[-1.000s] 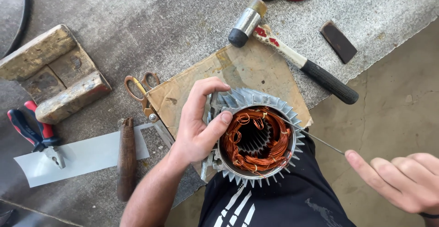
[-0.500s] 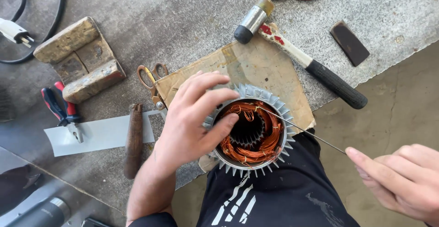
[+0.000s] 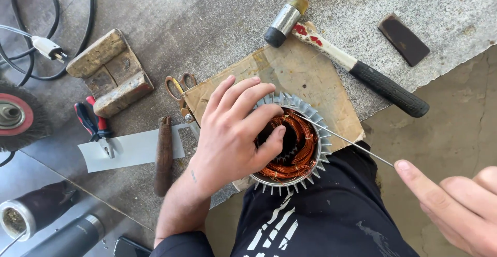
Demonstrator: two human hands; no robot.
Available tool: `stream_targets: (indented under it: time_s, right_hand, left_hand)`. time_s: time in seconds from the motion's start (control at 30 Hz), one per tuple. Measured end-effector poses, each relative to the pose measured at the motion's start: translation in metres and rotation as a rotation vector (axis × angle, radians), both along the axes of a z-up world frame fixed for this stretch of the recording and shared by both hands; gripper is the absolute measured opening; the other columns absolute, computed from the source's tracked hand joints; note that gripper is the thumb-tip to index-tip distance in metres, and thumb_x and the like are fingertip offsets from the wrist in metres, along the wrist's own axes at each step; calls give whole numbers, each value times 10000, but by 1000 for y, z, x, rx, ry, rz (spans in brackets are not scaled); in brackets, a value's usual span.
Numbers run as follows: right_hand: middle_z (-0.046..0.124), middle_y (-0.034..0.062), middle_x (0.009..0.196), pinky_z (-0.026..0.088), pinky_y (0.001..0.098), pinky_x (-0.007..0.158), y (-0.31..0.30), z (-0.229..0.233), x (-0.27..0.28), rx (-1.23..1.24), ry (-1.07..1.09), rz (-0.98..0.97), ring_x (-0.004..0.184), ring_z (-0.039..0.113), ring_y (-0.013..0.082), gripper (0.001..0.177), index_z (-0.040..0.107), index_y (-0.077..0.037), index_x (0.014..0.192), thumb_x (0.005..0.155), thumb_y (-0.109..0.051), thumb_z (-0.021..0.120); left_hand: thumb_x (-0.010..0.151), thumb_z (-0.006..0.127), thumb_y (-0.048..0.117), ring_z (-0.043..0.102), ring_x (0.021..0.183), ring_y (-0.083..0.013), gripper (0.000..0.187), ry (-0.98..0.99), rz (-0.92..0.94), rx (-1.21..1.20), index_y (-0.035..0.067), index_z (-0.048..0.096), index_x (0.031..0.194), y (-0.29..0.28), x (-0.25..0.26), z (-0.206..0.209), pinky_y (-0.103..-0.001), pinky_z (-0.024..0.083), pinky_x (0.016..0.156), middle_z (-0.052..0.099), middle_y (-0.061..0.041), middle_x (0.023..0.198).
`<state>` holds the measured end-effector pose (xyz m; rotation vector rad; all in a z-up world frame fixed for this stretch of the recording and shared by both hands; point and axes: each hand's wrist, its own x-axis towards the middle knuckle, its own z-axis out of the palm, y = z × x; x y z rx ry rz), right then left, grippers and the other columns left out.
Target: The person uses a thin metal rod to adjust and push copper windings inside a stator. They then use a small rectangular block to press and compact the windings within the stator slots.
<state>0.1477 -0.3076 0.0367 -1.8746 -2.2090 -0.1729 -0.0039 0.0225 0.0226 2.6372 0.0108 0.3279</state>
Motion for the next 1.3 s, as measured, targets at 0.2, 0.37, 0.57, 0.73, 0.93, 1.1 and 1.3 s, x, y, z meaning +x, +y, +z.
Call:
stream_targets:
  time_s: [0.2,0.37,0.57,0.73,0.93,1.1,1.3]
  right_hand:
    - [414,46,619,329,317,421,-2,1,-28,-80,-197,-105,504,235,218,616,793,102,1306,879,190,358]
    - [661,-7,748,375,283,470,11,-13,-65,-50,-175,-498,514,565,159,365,855,-70,1185,937,24,605]
    - [424,-35,509,343,287,415,26,-8,-76,-130,-52,-527,410,452,101,296,799,-34,1235,960,-89,707]
    - [747,8,768,353,253,485,25,-38,-78,50,-213,-478,538,610,139,171,867,-6,1093,977,-39,745]
    - [782,46,779,387,255,491,34,-59,-79,229,-139,-532,596,673,155,54,848,1,965,943,49,857]
    - [786,22,808,445,263,531,19,-57,-69,225,-20,-503,638,679,139,49,823,-14,960,936,8,787]
    - [757,21,790,448,282,524,-4,-62,-48,230,6,-408,643,662,152,100,805,-11,998,951,13,720]
  left_hand:
    - [949,690,320,632,1243,-320,184,-65,19,14,159,752,1014,2,-5,-9,-514,380,1154,683,-79,1306]
    - [935,703,292,692,1077,-245,197,-71,20,-66,134,750,1043,5,-8,-13,-496,410,1142,702,-74,1277]
    - [966,631,180,740,1020,-207,162,-59,-11,-191,122,736,1075,15,-8,-12,-495,415,1163,735,-87,1235]
    - [960,643,152,714,1106,-201,212,-21,-42,-249,110,708,1157,22,-8,-12,-503,385,1193,715,-88,1284]
    - [949,716,299,705,1101,-230,192,-30,-26,-177,151,723,1071,12,0,-9,-495,380,1166,710,-53,1260]
    - [947,806,389,700,1074,-254,256,-130,105,87,150,720,915,-7,4,-5,-500,359,1149,729,-63,1205]
    - [1014,712,250,675,1012,-204,136,-112,6,186,179,665,907,-9,13,0,-477,387,1133,718,0,1194]
